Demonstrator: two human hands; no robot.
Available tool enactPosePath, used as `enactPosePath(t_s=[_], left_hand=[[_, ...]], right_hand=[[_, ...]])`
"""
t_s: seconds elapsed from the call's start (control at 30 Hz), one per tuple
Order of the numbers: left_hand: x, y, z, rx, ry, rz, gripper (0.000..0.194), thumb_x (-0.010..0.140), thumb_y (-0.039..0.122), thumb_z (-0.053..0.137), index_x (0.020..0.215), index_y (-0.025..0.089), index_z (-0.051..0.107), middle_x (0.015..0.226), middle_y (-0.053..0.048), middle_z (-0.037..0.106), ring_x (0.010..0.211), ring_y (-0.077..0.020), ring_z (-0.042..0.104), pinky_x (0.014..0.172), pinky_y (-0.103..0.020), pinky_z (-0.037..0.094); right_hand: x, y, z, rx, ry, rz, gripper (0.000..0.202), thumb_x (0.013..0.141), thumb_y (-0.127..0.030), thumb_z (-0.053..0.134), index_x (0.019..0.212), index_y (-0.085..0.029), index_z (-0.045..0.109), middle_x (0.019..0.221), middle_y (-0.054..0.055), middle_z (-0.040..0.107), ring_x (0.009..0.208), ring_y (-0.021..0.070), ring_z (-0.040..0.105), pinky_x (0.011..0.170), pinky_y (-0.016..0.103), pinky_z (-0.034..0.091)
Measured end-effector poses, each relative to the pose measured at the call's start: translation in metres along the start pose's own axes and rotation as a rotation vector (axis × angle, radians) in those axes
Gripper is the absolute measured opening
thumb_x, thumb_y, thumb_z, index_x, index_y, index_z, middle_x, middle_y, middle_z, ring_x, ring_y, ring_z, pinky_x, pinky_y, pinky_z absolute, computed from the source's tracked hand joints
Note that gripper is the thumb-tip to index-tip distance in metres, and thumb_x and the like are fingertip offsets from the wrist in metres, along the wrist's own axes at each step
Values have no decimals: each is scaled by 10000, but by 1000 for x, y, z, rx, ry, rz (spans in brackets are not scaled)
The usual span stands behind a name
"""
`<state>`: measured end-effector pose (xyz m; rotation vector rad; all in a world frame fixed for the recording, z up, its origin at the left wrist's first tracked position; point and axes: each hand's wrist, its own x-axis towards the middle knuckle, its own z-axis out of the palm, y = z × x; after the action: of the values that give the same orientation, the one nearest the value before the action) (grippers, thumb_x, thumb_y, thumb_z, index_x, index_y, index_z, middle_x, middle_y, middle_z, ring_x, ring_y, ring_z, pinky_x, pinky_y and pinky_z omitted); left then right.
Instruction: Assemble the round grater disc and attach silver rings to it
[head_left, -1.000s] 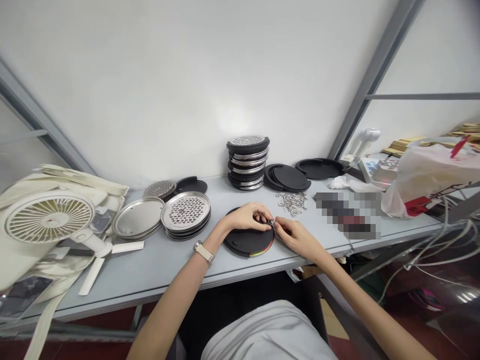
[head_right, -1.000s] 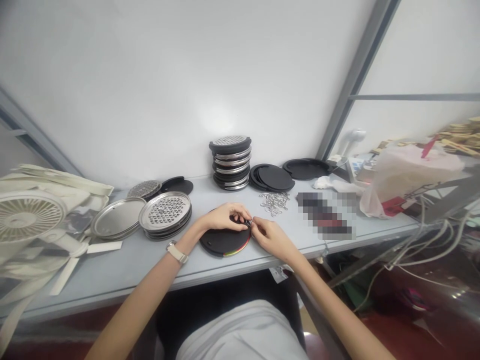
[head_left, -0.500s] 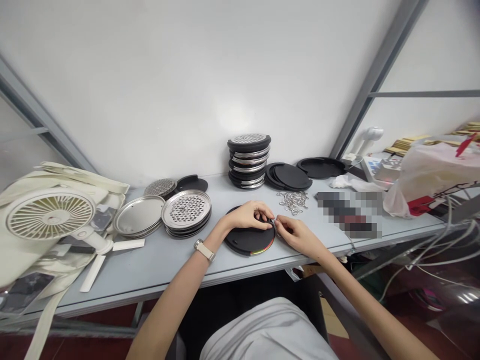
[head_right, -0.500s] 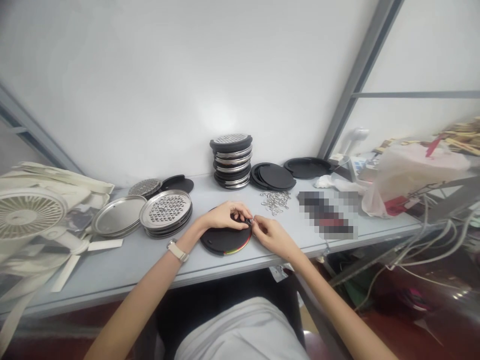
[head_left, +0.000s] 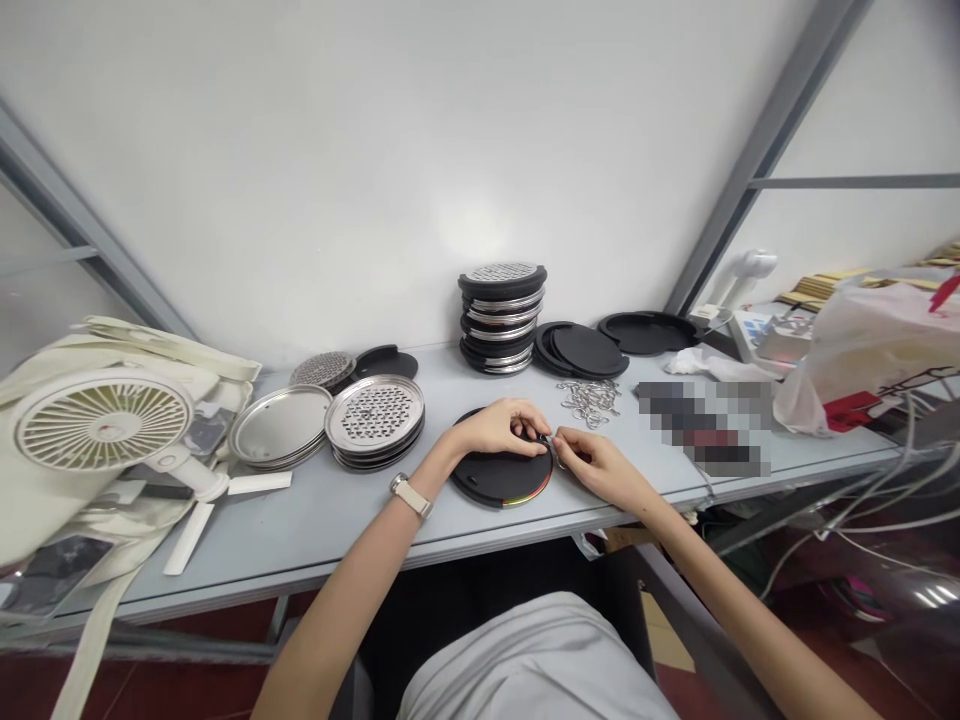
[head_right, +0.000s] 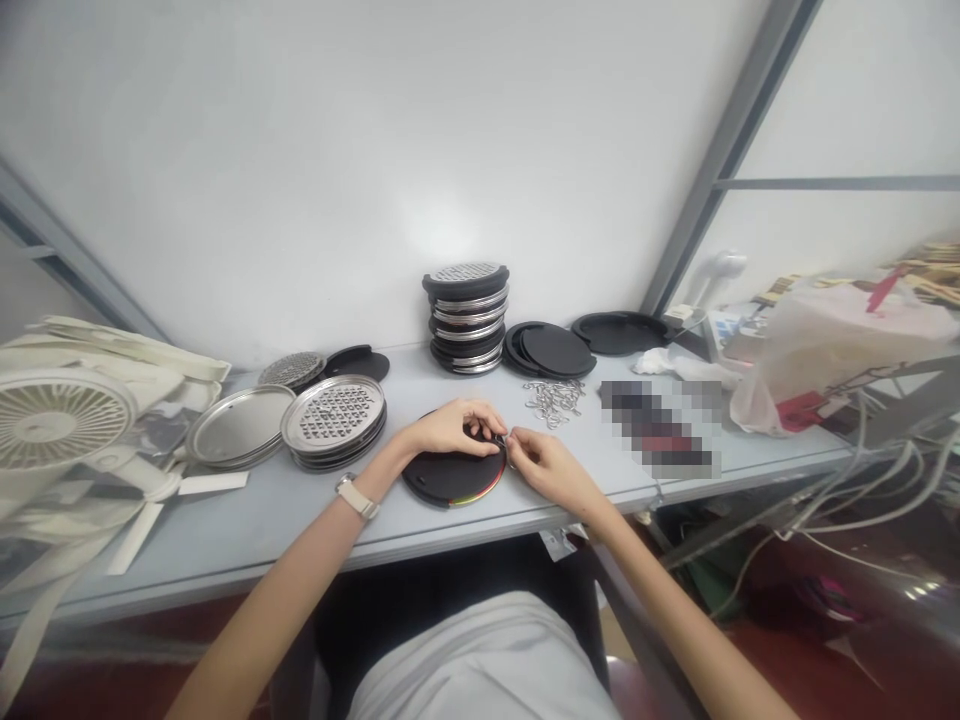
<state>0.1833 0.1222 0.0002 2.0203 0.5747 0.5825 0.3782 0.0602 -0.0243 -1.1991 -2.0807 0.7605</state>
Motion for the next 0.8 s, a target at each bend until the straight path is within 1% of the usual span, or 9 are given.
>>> enactPosePath(t_s=[0.2,0.53,0.8], left_hand=[[0,-2,0,2,-1,13,229,690,219,689,892,114,664,952,-74,604,775,-99,539,669,-224,407],[1,-2,1,2,17,2,233,662,201,696,876,116,668,913,-64,606,769,-103,544,664,-227,408],[1,-3,2,-2,25,3,219,656,208,707,846,110,659,887,-60,609,751,-98,534,655,-221,420]], right_hand=[[0,0,0,17,6,3,341,931,-408,347,667,-204,415,583,-45,388,557,121,373,527,240,309],[1,4,1,18,-3,-2,347,939,-417,339,671,-204,398,592,-48,376,561,117,365,533,239,306],[1,1,-1,15,-14,3,337,935,-398,347,667,-202,408,588,-49,368,561,117,368,527,240,309]])
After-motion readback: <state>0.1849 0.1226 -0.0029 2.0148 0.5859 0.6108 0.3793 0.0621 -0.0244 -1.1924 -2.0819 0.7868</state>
